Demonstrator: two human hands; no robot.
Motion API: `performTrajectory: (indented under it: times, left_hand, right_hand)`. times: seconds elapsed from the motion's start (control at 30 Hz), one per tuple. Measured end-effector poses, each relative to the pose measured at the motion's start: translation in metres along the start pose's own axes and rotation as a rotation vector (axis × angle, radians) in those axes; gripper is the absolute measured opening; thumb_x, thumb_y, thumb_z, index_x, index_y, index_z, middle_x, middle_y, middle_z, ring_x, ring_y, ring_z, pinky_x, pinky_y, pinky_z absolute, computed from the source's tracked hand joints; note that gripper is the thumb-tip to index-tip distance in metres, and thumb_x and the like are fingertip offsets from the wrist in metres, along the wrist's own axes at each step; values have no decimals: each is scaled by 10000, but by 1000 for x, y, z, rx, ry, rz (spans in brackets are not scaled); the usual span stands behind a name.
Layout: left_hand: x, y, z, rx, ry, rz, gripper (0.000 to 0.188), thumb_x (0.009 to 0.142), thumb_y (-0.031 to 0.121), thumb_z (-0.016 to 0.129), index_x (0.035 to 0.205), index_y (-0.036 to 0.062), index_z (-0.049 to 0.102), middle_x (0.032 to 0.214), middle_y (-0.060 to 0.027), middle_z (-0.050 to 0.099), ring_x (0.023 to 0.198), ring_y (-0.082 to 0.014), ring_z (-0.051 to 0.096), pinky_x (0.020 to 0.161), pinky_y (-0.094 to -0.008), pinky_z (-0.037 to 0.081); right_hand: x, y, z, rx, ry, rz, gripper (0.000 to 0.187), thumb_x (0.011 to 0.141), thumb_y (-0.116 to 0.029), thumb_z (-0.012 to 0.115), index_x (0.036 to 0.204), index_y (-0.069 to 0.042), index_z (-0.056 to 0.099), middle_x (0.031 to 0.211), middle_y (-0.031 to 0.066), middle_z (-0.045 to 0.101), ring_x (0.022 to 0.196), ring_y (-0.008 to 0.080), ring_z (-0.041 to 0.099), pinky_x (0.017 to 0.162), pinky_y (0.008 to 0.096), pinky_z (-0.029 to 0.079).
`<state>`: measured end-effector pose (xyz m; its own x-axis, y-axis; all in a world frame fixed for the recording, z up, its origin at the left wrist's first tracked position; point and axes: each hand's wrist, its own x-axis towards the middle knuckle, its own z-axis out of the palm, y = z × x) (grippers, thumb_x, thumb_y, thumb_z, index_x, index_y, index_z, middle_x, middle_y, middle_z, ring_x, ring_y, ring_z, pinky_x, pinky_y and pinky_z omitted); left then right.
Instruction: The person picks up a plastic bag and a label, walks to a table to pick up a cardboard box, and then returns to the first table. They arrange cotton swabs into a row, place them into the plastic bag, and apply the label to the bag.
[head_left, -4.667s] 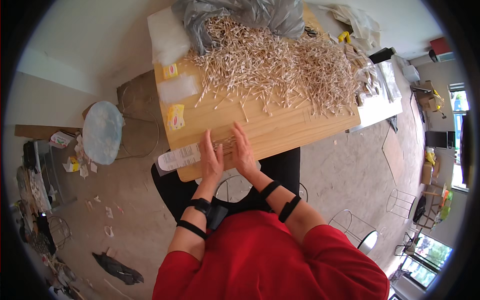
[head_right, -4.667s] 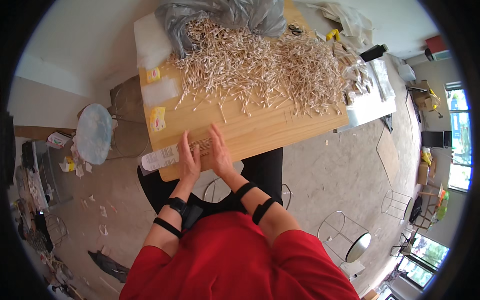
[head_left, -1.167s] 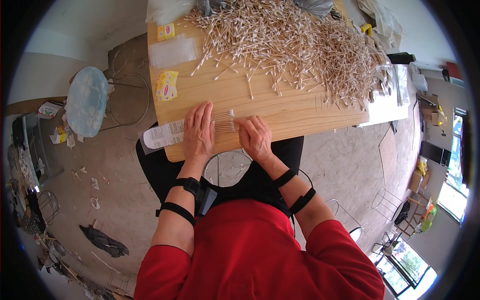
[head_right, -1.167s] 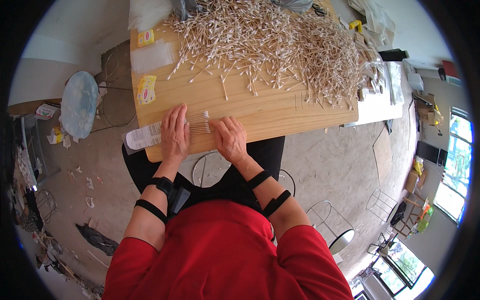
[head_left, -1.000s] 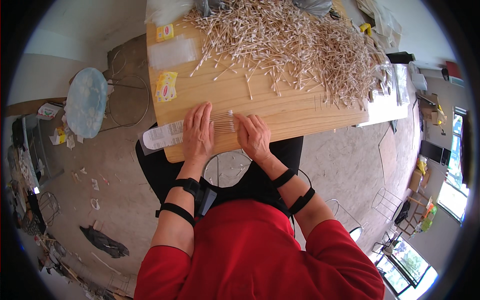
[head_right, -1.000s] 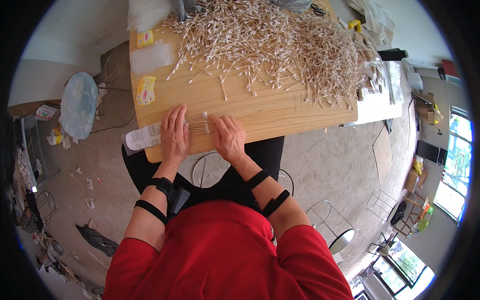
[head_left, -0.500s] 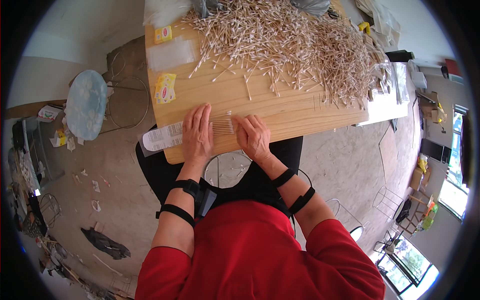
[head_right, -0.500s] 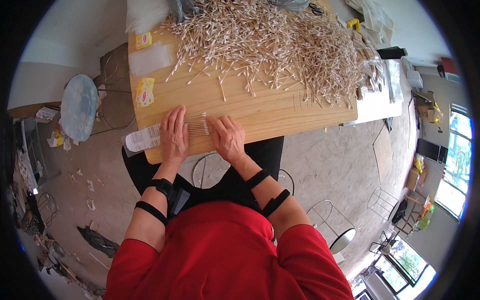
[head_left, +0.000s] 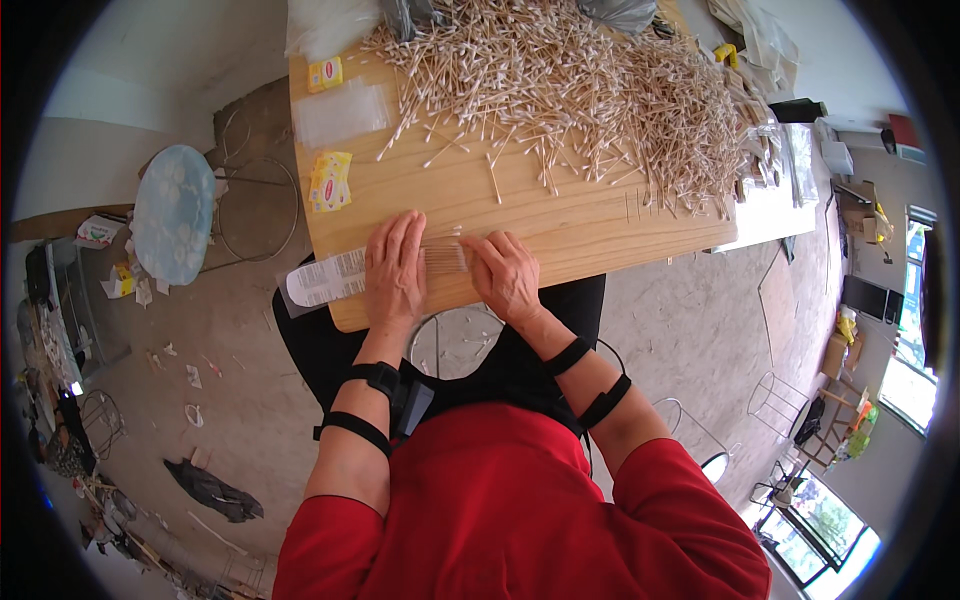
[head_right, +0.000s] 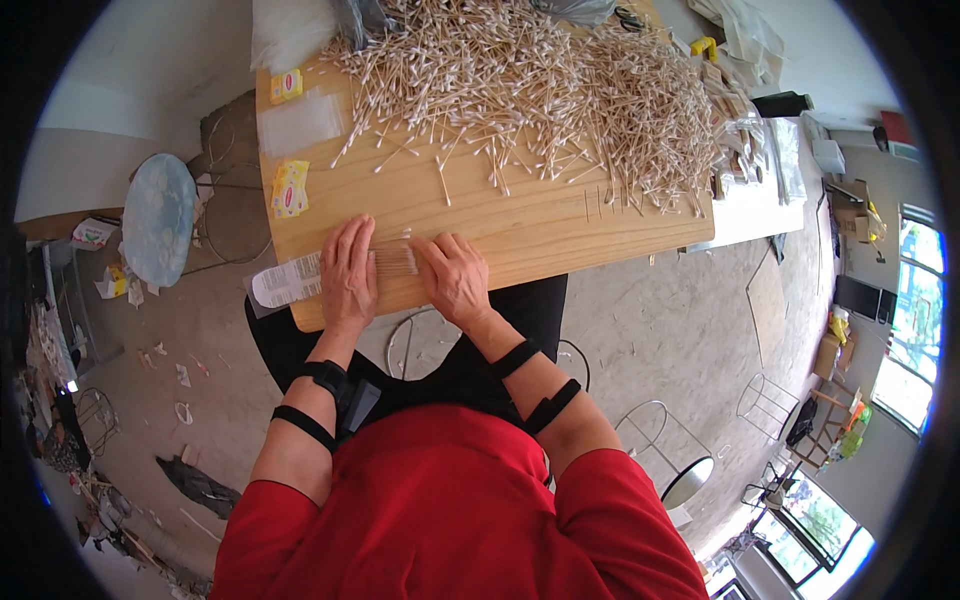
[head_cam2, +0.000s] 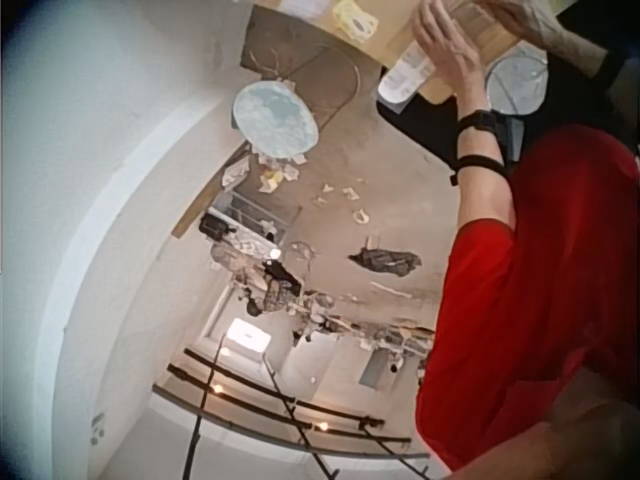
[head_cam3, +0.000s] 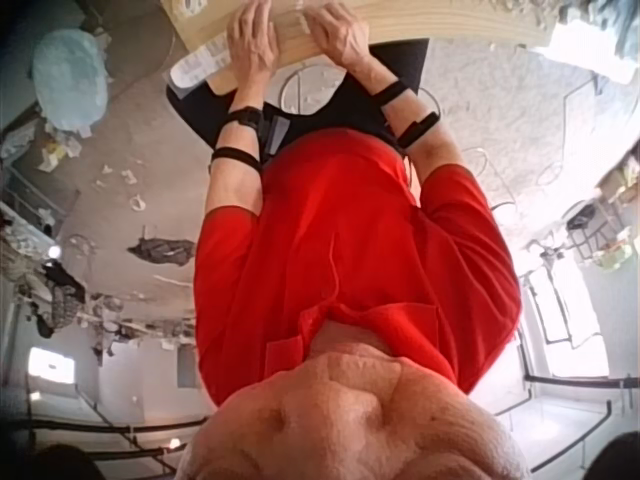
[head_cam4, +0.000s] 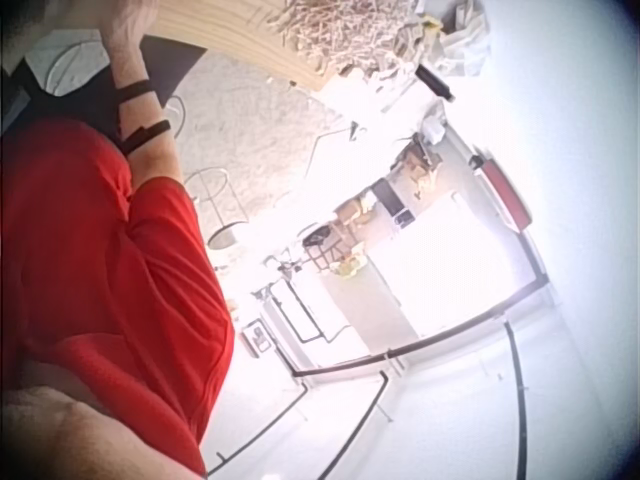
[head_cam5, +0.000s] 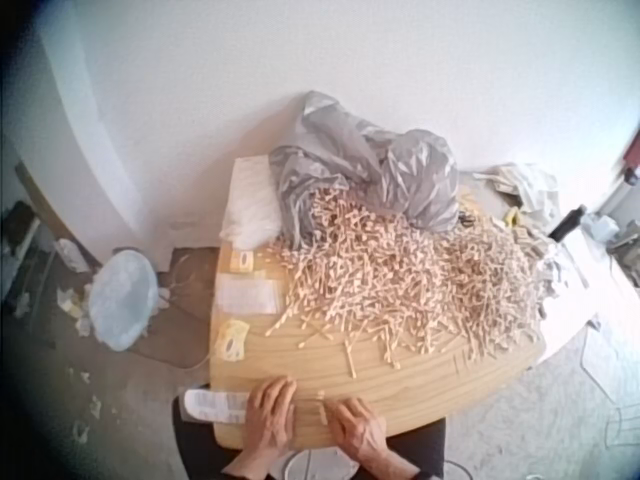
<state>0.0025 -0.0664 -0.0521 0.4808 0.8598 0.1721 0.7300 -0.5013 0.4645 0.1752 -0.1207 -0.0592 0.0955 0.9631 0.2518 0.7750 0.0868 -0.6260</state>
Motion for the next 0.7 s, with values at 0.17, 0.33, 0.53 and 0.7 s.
performTrajectory:
  times: [0.17, 0.33, 0.53, 0.7]
  left_hand:
    - [2, 1, -1, -15, 16, 19, 426, 874, 38, 518, 1298, 55, 478, 1341, -94, 455, 1239, -322, 413, 1040, -443, 349]
    - [-2, -2, 1, -7, 14, 7, 324, 849, 53, 555, 1173, 49, 544, 1319, -96, 470, 1242, -314, 407, 1051, -437, 337]
    - [-3, 0, 1, 0, 21, -6, 285, 884, 83, 507, 1166, 48, 536, 1317, -98, 472, 1236, -324, 410, 1043, -451, 335]
    - [-3, -2, 3, 10, 9, -7, 293, 895, 134, 515, 1175, 50, 529, 1323, -89, 459, 1261, -300, 389, 1065, -438, 322]
  right_hand:
    - [0, -1, 0, 218, 45, 256, 191, 822, -84, 606, 1013, -92, 599, 827, 87, 566, 798, 303, 583, 641, 411, 464]
    - [36, 10, 1, 5, 271, 385, 166, 842, -122, 619, 1001, -89, 589, 876, 101, 577, 771, 310, 610, 622, 416, 478]
    - [59, 20, 16, 25, 62, 238, 87, 848, -139, 597, 930, -113, 610, 901, 81, 587, 752, 315, 620, 627, 422, 493]
    - [102, 21, 24, 38, 51, 52, 58, 829, -122, 592, 879, -96, 605, 875, 87, 577, 777, 307, 614, 629, 405, 497]
